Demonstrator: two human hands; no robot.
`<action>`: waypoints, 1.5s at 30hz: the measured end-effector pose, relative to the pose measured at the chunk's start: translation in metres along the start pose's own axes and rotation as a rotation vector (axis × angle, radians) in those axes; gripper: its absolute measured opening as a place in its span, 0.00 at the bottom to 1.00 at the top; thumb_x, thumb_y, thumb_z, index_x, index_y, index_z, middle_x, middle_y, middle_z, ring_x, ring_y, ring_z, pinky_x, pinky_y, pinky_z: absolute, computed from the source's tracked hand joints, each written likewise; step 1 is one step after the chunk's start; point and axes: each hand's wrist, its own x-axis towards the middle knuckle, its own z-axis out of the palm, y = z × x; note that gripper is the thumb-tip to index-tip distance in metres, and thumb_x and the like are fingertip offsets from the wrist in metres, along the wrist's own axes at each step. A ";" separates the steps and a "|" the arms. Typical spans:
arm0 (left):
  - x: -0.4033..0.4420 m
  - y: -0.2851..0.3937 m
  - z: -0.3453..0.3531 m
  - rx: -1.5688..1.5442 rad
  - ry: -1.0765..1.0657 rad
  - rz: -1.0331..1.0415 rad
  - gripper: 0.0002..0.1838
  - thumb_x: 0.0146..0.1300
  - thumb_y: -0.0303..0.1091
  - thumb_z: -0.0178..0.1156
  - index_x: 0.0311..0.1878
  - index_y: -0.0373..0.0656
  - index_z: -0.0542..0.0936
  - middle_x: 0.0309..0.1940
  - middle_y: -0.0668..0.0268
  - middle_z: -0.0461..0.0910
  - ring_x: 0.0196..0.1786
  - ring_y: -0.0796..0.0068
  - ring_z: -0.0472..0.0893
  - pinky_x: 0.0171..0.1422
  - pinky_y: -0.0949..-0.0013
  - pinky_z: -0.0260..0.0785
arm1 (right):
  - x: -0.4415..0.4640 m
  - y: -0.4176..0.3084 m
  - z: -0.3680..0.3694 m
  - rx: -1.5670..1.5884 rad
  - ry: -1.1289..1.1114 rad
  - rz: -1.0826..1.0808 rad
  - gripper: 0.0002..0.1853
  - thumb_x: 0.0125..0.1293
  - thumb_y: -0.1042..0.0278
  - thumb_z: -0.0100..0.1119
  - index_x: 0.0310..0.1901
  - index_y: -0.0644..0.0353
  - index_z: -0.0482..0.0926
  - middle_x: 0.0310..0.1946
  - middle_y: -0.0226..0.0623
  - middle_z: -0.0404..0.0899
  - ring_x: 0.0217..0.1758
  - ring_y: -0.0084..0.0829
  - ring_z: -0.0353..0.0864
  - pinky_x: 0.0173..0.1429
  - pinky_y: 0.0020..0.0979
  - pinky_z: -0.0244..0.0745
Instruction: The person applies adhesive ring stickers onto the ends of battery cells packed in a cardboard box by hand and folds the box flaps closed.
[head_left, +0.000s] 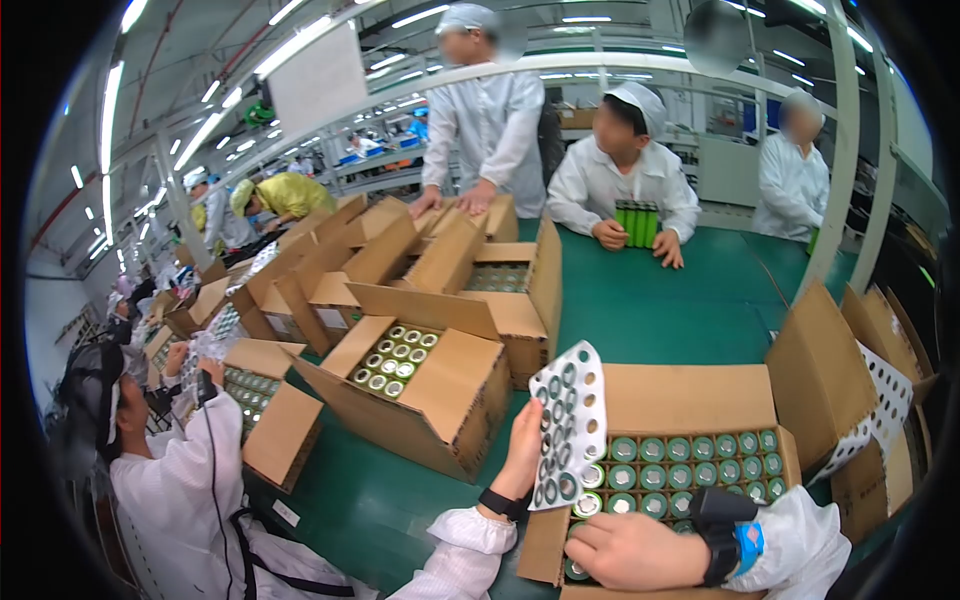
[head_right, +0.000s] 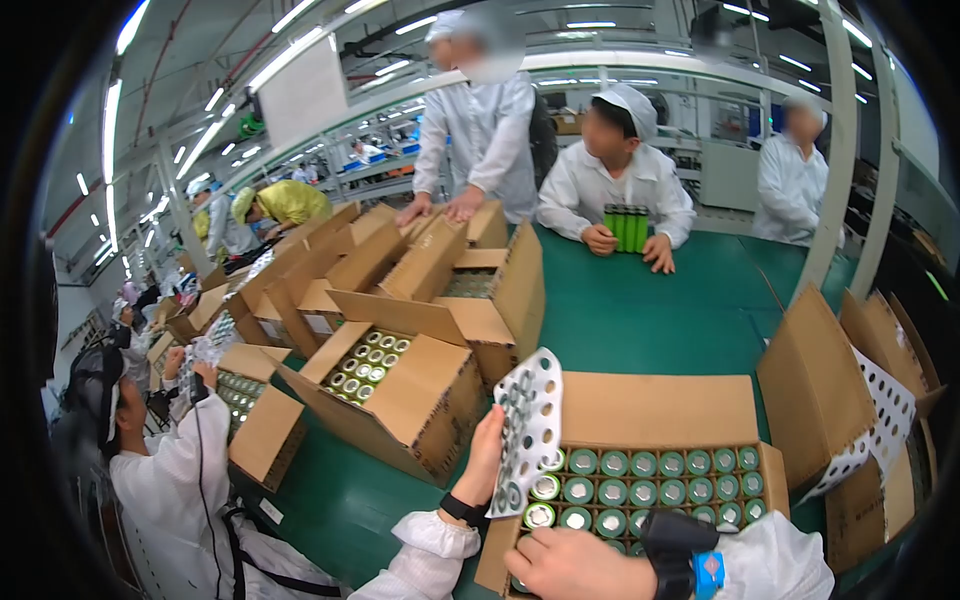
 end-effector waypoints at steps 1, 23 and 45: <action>-0.003 0.006 0.002 -0.017 -0.015 -0.011 0.19 0.71 0.44 0.43 0.50 0.37 0.73 0.42 0.68 0.78 0.42 0.82 0.76 0.48 0.77 0.68 | -0.001 -0.008 -0.001 -0.046 -0.057 -0.011 0.08 0.48 0.69 0.58 0.29 0.58 0.70 0.26 0.32 0.69 0.28 0.33 0.73 0.35 0.30 0.70; -0.015 0.051 0.010 -0.172 -0.010 0.040 0.07 0.63 0.31 0.55 0.36 0.45 0.66 0.30 0.68 0.76 0.30 0.81 0.77 0.32 0.79 0.72 | -0.005 -0.031 0.002 -0.134 0.041 0.115 0.08 0.52 0.71 0.47 0.34 0.62 0.68 0.33 0.45 0.69 0.41 0.41 0.69 0.46 0.36 0.63; -0.033 0.069 0.021 0.184 -0.234 0.135 0.08 0.62 0.33 0.58 0.37 0.37 0.76 0.29 0.71 0.79 0.26 0.88 0.75 0.30 0.84 0.66 | 0.007 0.026 -0.039 -0.105 0.752 0.218 0.22 0.44 0.70 0.70 0.43 0.63 0.72 0.41 0.38 0.71 0.44 0.32 0.73 0.43 0.27 0.68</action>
